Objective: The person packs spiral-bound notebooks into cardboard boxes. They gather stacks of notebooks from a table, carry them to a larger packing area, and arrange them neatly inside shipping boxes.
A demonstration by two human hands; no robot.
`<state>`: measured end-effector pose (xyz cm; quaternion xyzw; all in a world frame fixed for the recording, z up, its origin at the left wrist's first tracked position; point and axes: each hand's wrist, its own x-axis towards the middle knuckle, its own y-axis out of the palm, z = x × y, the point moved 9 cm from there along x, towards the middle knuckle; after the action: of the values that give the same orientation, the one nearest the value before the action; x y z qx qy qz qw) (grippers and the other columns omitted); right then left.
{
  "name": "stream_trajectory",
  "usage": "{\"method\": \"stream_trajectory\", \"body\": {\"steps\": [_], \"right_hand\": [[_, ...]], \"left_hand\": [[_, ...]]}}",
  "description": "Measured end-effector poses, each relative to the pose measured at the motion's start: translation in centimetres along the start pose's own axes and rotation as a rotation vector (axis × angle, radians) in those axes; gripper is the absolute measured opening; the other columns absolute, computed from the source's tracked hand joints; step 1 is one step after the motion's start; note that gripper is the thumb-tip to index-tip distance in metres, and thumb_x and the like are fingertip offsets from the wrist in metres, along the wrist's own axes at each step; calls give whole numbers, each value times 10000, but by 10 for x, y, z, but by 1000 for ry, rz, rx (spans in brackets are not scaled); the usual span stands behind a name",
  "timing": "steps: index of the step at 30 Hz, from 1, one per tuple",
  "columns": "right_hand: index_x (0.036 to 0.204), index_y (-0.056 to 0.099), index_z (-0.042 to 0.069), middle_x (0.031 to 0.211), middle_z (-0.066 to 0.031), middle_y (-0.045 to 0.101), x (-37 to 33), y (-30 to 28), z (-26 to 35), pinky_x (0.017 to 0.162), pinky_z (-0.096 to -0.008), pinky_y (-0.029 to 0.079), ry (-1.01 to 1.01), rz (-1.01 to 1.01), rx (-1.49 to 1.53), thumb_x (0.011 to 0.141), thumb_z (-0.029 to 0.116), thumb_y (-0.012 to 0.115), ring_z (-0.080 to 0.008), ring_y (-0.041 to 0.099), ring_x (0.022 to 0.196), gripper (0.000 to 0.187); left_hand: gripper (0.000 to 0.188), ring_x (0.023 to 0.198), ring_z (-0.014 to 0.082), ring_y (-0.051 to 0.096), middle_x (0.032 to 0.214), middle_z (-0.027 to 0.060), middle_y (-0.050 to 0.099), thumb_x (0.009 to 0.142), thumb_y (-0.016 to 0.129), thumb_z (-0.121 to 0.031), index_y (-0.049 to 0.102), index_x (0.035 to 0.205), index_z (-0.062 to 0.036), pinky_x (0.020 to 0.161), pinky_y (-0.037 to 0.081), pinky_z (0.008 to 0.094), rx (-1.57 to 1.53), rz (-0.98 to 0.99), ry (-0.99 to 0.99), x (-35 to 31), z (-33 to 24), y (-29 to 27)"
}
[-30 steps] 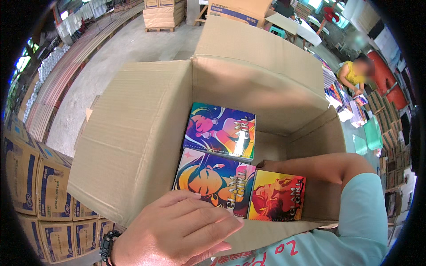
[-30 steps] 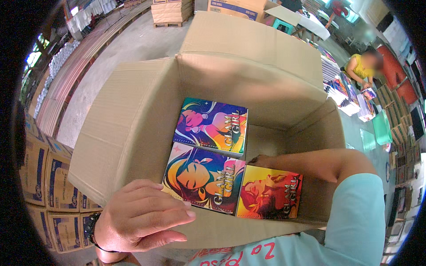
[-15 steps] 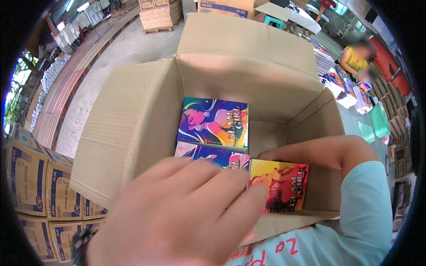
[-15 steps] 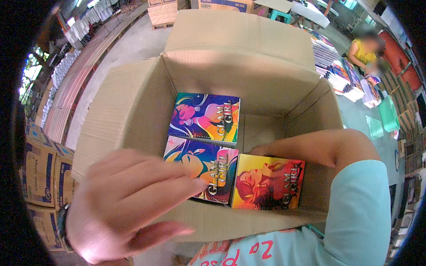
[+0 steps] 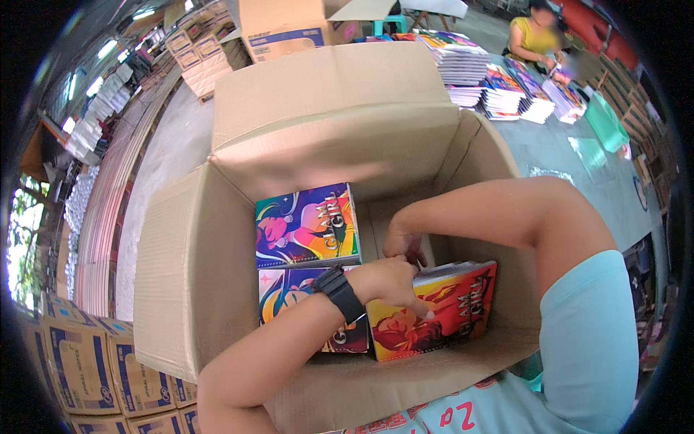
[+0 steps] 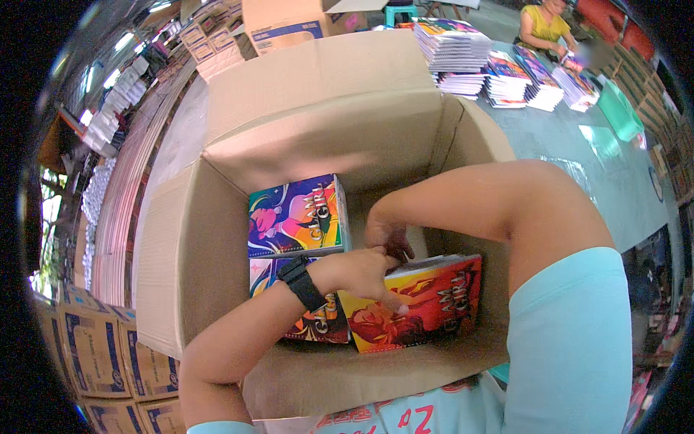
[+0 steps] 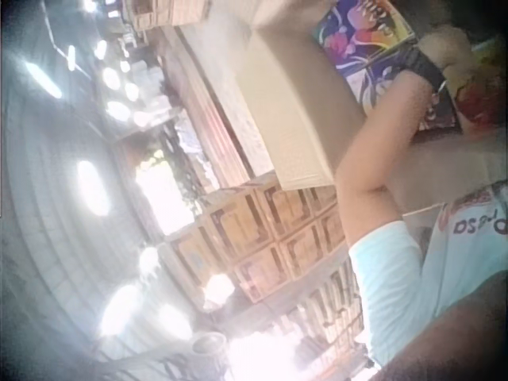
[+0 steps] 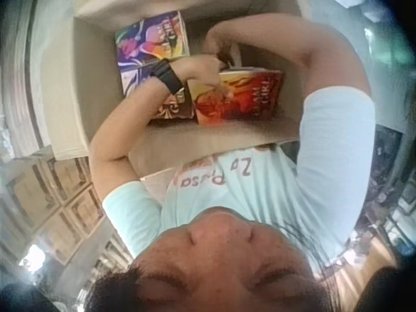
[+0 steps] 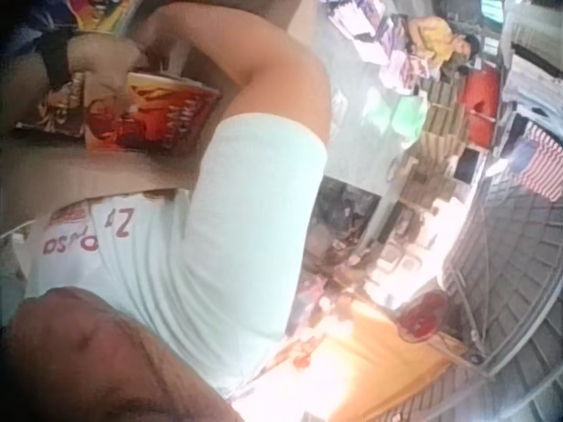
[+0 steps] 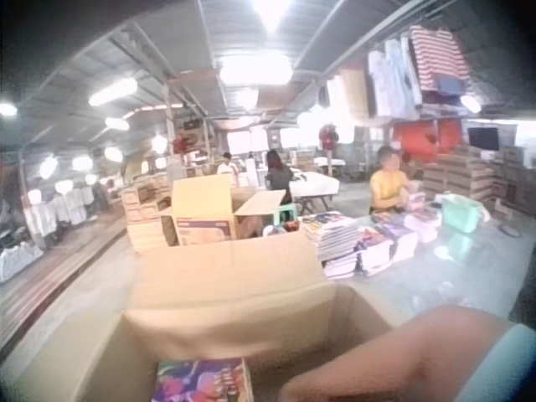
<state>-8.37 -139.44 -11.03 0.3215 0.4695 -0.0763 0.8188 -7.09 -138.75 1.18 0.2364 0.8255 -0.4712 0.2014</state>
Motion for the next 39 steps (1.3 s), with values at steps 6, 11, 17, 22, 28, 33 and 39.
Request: {"method": "stream_trajectory", "body": {"steps": [6,11,17,22,28,33,39], "right_hand": [[1257,439,83,1212,-114,526,-3,10,-3,983,-508,283,70,95,-61,843,225,468,-324,417,1204,439],[1242,474,100,1244,-105,501,-7,10,-4,1000,-497,259,71,84,-89,822,301,492,-322,414,1202,466],[1236,475,90,1263,-135,472,-20,13,2,1006,-486,252,68,41,-17,757,405,584,-317,416,1190,583],[1285,417,74,1331,-169,388,-26,18,3,1025,-487,224,63,41,-11,709,431,671,-325,314,1264,724],[1319,374,70,1362,-205,330,-21,21,3,1035,-488,204,43,86,-36,675,438,732,-354,244,1292,824],[1310,376,65,1335,-178,377,-21,18,3,1030,-486,217,42,78,-83,695,428,727,-358,272,1278,796],[1286,387,26,1294,-155,424,-15,15,-1,997,-481,278,7,100,-77,705,400,732,-329,354,1229,772]], "left_hand": [[766,912,403,556,1052,272,518,628,691,-429,482,1148,93,800,469,406,-9,-73,35,-23,-33,5],[680,961,388,536,1067,273,503,652,668,-274,437,1150,128,826,466,400,-33,-141,94,-53,-64,4],[683,1073,382,497,1168,311,463,655,642,-213,398,1169,164,901,433,376,-92,-185,108,-62,-70,3],[685,1112,389,476,1186,327,452,655,638,-209,396,1165,178,934,411,368,-40,-269,134,-65,-72,9],[701,1146,389,455,1210,329,439,672,644,-234,388,1188,166,975,374,364,12,-297,138,-67,-72,10],[695,1118,397,467,1206,324,442,673,649,-228,391,1188,160,951,394,378,-42,-248,139,-66,-69,12],[675,1053,389,487,1148,290,477,674,651,-206,390,1185,150,918,401,401,-100,-217,133,-62,-68,10]]}}
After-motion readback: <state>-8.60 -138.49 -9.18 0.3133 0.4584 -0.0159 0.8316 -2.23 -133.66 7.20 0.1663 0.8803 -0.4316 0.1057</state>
